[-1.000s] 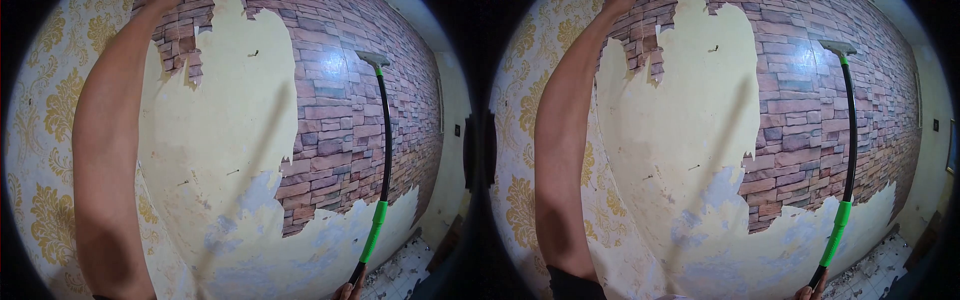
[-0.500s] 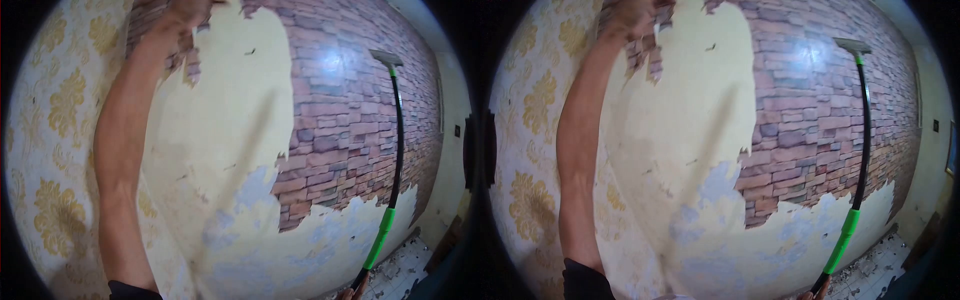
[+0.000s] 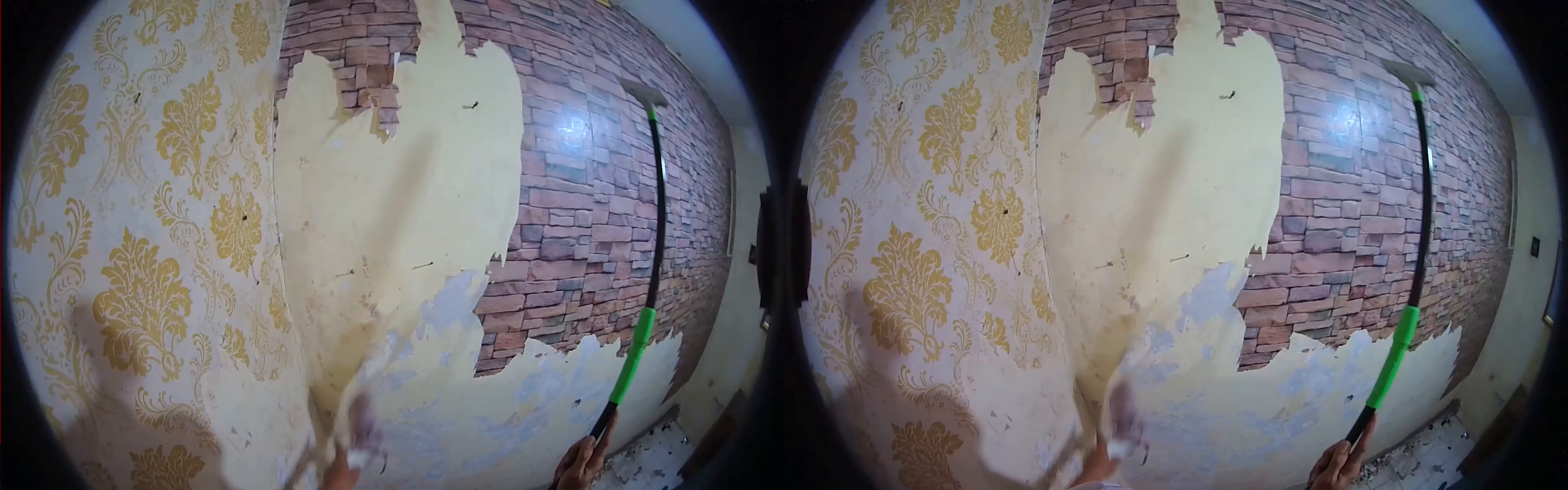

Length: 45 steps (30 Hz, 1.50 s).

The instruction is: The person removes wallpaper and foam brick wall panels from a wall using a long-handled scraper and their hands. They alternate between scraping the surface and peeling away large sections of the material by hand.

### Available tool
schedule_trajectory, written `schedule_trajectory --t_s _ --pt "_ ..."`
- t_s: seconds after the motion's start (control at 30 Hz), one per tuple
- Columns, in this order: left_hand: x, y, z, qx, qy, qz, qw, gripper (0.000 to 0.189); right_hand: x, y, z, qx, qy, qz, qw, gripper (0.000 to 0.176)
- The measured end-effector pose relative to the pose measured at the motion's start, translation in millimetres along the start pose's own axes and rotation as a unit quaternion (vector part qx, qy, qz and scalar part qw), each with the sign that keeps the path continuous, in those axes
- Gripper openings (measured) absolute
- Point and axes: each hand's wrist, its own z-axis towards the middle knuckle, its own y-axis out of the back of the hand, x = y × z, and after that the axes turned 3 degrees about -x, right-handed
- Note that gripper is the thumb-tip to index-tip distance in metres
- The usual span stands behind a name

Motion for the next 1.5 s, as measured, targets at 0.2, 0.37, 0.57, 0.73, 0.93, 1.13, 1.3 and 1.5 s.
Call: schedule_trajectory --t_s 0.2,0.37,0.57,0.73,0.93,1.13,1.3,1.5 --pt "147.9 -112.8 -75.8 0.117 0.165 -0.035 0.979 0.084 -24.0 -71.3 5.8 0.111 0.026 0.230 0.966 0.067" --pt "206.5 -151.7 -93.9 0.118 0.207 -0.027 0.971 0.075 -34.9 -112.0 -27.5 0.268 -0.059 0.194 0.942 0.066" --pt "249.2 -200.4 -79.9 -0.027 0.086 0.118 0.989 0.069 -63.0 -135.4 -57.0 0.354 -0.039 0.110 0.928 0.065" --pt "201.2 -216.0 -53.6 -0.206 -0.365 0.105 0.902 0.057 -75.8 -158.7 -72.2 0.384 -0.105 0.138 0.907 0.065" --pt "4.2 -156.8 -36.6 -0.008 -0.177 -0.254 0.951 0.043 -55.3 -208.9 -71.5 0.415 -0.107 0.207 0.879 0.063" --pt "-101.3 -122.0 -30.3 0.064 -0.084 -0.527 0.843 0.035 -33.2 -240.1 -61.6 0.426 -0.033 0.187 0.884 0.062" --pt "-122.3 -116.8 -32.2 0.046 -0.049 -0.627 0.776 0.037 -23.5 -246.1 -69.8 0.412 -0.044 0.191 0.890 0.063" --pt "-130.3 -101.0 -29.8 0.013 -0.045 -0.652 0.757 0.047 100.7 -312.9 7.7 0.391 0.039 0.260 0.882 0.062"
